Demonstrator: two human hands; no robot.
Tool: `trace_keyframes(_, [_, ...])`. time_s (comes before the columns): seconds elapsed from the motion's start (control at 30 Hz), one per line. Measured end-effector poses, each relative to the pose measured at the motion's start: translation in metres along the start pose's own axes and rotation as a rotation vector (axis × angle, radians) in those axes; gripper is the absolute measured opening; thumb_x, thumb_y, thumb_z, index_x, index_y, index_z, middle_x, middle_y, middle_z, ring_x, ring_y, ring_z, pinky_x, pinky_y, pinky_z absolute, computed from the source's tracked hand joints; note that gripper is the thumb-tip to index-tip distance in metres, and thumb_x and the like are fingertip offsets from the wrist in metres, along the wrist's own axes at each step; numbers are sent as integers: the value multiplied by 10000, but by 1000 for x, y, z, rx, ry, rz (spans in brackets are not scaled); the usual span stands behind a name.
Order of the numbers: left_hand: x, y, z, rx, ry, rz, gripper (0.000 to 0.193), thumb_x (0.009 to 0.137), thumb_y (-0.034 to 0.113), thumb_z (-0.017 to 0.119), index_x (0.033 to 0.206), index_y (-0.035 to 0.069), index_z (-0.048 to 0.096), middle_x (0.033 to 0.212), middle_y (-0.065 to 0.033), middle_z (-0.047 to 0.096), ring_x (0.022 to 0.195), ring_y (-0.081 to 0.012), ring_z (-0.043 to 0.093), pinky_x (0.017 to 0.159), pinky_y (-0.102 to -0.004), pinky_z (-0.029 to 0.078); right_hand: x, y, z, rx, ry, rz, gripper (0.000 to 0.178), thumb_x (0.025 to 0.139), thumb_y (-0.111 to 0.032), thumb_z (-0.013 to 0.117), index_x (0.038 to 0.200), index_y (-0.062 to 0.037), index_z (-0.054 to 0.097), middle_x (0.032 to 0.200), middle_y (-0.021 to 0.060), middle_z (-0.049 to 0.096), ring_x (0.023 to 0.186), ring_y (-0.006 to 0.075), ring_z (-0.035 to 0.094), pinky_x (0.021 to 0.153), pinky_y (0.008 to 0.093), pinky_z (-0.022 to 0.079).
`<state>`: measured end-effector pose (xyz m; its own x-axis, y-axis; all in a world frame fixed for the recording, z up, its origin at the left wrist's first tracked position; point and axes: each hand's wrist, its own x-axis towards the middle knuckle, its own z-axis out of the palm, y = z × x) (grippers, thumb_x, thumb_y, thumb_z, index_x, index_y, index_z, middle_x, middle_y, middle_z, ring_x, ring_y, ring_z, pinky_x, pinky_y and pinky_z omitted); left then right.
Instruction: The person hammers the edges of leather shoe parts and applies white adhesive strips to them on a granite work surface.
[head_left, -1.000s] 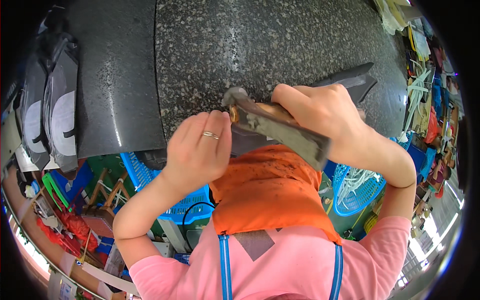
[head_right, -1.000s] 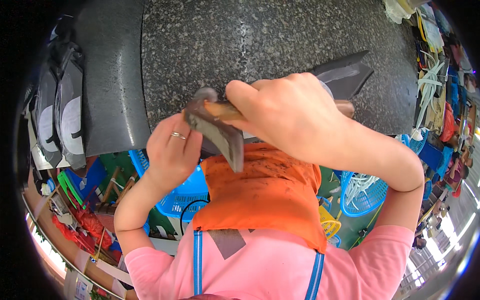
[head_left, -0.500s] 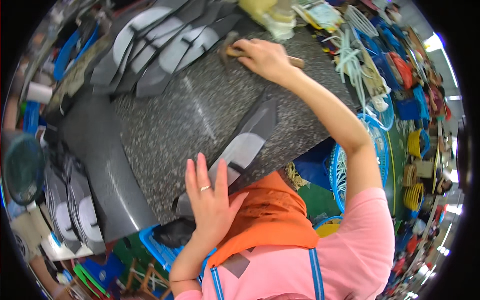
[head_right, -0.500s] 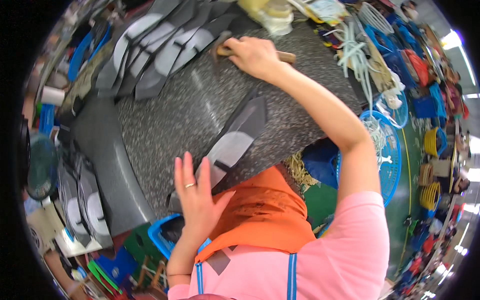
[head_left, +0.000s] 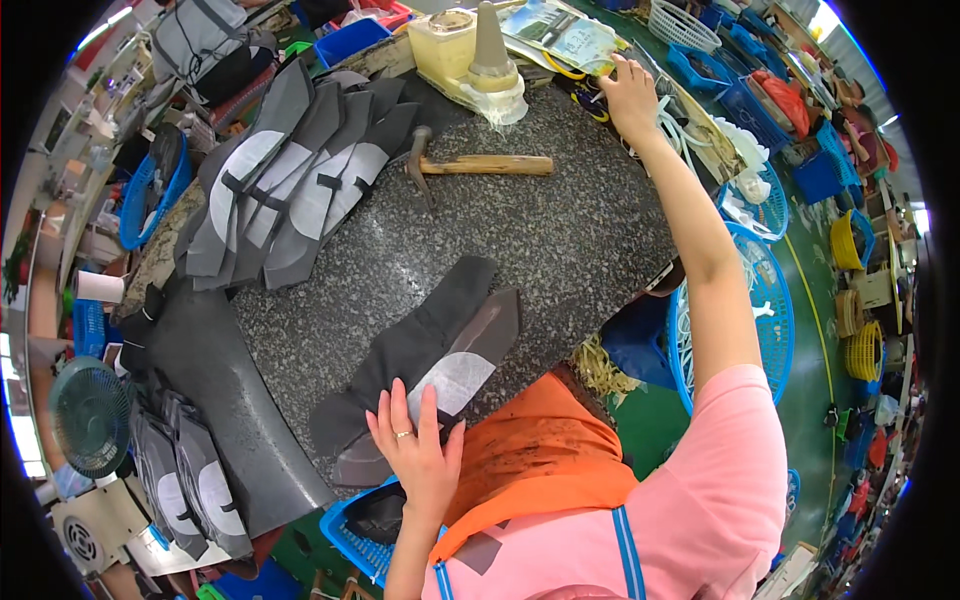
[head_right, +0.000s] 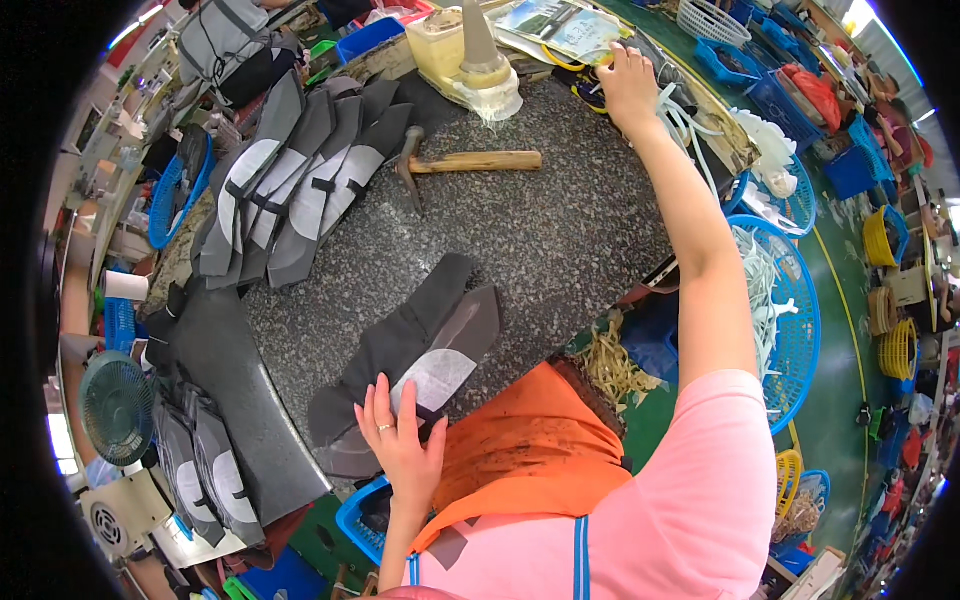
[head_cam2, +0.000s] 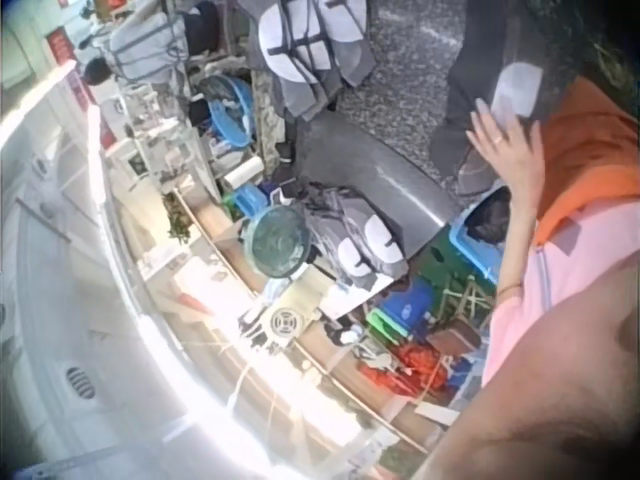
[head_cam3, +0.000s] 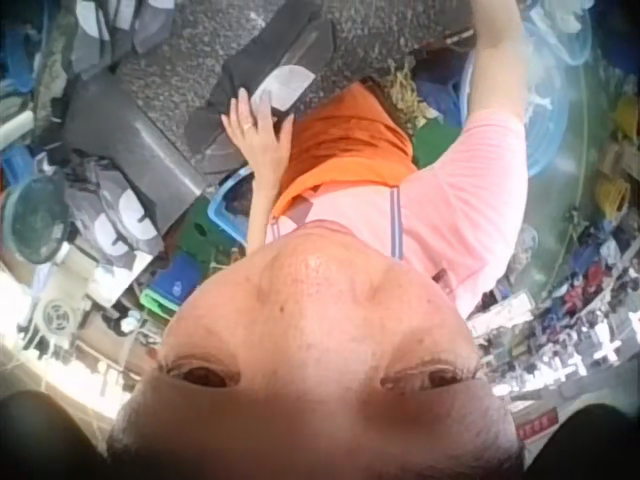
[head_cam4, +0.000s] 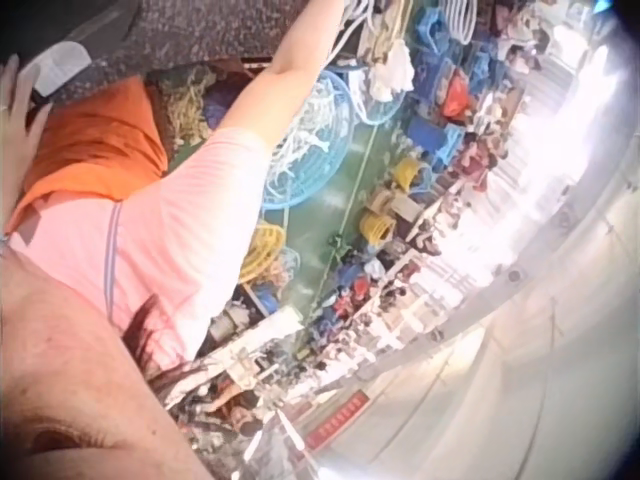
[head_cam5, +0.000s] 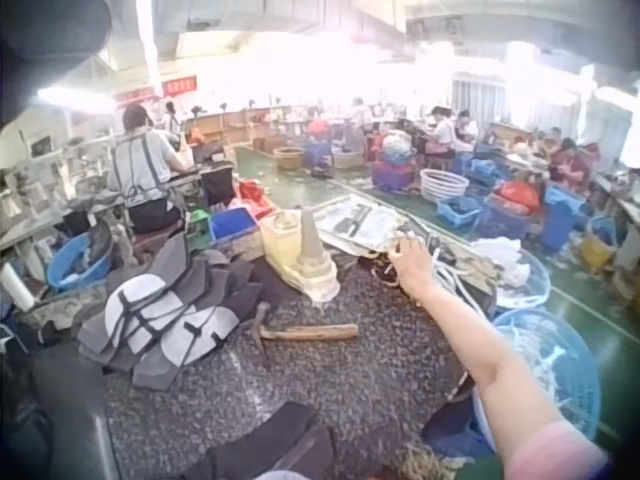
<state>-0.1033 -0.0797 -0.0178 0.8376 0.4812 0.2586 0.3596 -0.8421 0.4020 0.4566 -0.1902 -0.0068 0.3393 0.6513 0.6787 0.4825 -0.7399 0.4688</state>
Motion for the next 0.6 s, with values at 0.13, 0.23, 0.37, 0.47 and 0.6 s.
trace_keyframes(0.13, [-4,5,1,-6,-11,-42,651,787,187,768,1386,88,534,1513,-210,392,1385,-425,360,1153,-612,209,-12,-17,-6,751,-263,56,168,845,-197,676,960,-79,703,822,74,715,814,266,683,786,406,525])
trace_keyframes(0.23, [-15,7,-4,-4,-46,-21,641,784,166,770,1377,85,539,1509,-206,398,1377,-423,375,1155,-604,213,-20,-66,-106,1482,-795,393,137,908,-116,622,982,-10,665,681,13,636,549,89,584,520,275,481])
trace_keyframes(0.37, [-4,11,-17,-72,-80,-17,638,755,135,795,1345,70,561,1495,-192,424,1375,-411,387,1151,-593,233,-38,-85,-177,1474,-800,250,151,888,-128,665,979,-7,668,736,18,636,711,78,596,645,274,482])
trace_keyframes(0.47, [11,16,-29,-224,43,-54,605,737,91,790,1307,43,590,1407,-157,499,1334,-382,427,1112,-512,331,-50,-110,-224,1581,-533,-103,136,858,-125,700,958,-34,683,881,78,674,830,224,654,744,359,502])
trace_keyframes(0.6, [58,37,-30,-613,-30,-207,534,756,46,781,1263,18,615,1131,-109,654,1059,-254,610,946,-391,477,-72,-139,-255,1623,-383,-476,147,834,-139,732,965,-109,674,859,21,638,849,227,611,892,378,433])
